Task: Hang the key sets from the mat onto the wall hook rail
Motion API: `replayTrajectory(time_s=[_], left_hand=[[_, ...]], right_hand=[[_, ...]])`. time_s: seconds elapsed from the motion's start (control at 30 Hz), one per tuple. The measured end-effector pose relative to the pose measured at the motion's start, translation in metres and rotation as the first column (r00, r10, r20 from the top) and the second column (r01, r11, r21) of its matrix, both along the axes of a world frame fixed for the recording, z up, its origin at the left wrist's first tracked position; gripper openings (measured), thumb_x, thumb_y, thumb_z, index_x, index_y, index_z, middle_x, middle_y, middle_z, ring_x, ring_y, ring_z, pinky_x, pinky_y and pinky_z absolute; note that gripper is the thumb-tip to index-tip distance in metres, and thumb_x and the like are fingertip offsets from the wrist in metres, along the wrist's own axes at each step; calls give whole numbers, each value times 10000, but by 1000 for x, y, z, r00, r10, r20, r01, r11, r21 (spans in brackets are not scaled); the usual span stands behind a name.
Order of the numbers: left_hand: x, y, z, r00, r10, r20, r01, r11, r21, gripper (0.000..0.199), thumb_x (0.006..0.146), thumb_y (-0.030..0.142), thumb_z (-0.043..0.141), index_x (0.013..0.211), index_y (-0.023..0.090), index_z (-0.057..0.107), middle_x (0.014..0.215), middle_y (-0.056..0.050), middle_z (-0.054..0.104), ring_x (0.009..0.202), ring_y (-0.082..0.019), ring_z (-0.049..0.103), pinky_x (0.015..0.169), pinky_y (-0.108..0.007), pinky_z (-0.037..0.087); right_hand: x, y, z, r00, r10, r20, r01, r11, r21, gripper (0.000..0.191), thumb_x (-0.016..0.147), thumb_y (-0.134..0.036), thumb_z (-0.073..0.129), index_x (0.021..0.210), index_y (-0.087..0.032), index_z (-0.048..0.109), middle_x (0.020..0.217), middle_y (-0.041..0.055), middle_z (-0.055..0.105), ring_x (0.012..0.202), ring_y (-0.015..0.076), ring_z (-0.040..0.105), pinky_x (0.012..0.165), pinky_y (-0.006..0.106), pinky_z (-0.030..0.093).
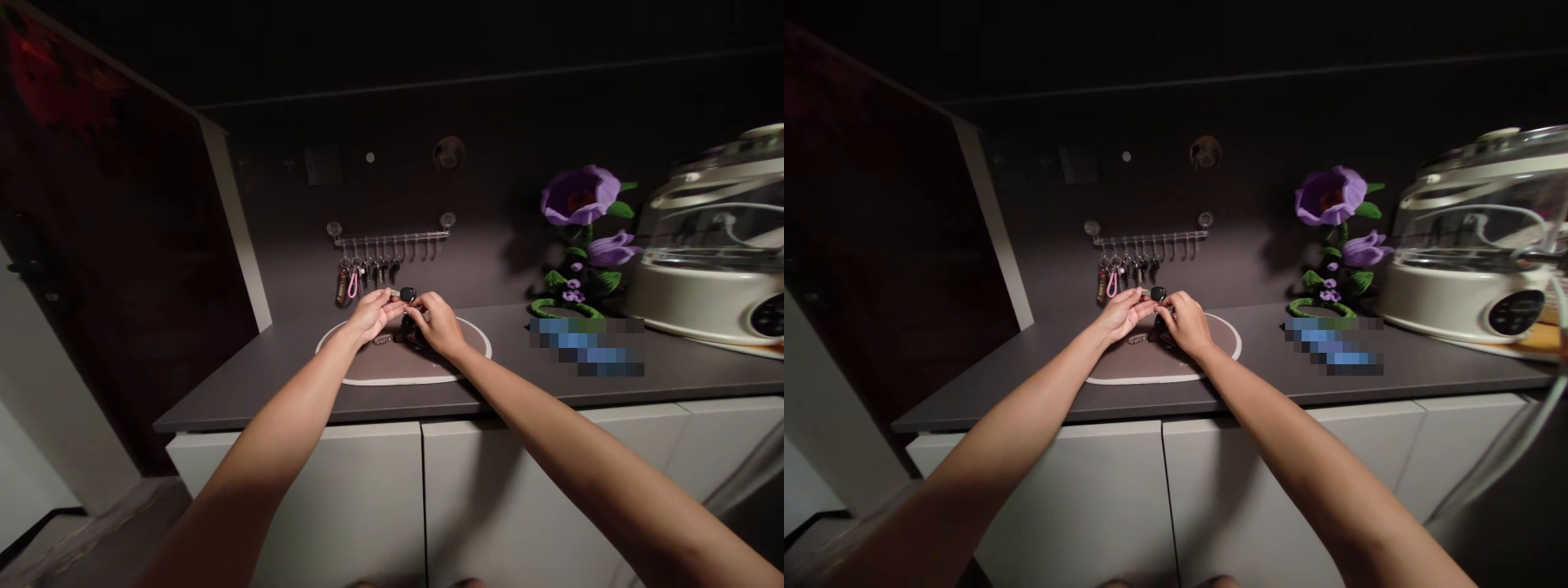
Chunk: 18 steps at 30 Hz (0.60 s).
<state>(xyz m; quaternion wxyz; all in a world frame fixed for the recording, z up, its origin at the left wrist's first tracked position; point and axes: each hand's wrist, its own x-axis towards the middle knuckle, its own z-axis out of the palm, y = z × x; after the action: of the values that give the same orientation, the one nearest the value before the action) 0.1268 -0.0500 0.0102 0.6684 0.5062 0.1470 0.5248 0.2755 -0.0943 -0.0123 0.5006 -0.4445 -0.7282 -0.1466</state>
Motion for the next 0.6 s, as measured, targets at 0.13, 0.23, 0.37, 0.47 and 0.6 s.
replayTrajectory(time_s=[0.13,0.23,0.37,0.47,0.6], left_hand=[[-2,-4,3,1000,-12,16,12,1000,-4,106,801,180,535,724,109,524,701,-33,599,794,-148,640,926,-396,432],[-2,-4,4,999,-23,27,22,1000,15,106,801,187,538,730,109,527,700,-32,599,813,-157,641,939,-409,421],[-2,-3,3,999,-24,30,23,999,40,106,811,189,523,749,103,530,675,-24,586,794,-157,645,935,-411,427],[-2,-1,2,999,8,34,-9,999,36,110,815,186,515,745,102,523,644,-12,570,762,-151,647,924,-412,438],[-1,2,1,997,68,47,-70,997,31,109,806,196,529,746,106,513,623,-2,553,759,-150,644,920,-426,439]], right_hand=[[-1,0,0,1000,-24,-1,24,999,32,207,854,-337,413,845,-177,544,837,70,567,772,170,511,706,276,388],[-1,-1,1,998,-54,17,53,997,53,200,849,-323,421,857,-175,555,843,74,576,785,177,519,712,285,386],[0,-2,2,995,-98,19,96,993,74,203,853,-301,407,848,-176,567,838,73,588,796,182,527,720,296,382],[1,-2,2,995,-96,7,95,992,80,188,847,-287,414,843,-176,567,841,72,588,801,182,526,732,299,385],[2,-1,2,997,-71,-9,72,994,84,167,840,-276,422,864,-176,554,865,74,575,813,181,522,743,301,394]])
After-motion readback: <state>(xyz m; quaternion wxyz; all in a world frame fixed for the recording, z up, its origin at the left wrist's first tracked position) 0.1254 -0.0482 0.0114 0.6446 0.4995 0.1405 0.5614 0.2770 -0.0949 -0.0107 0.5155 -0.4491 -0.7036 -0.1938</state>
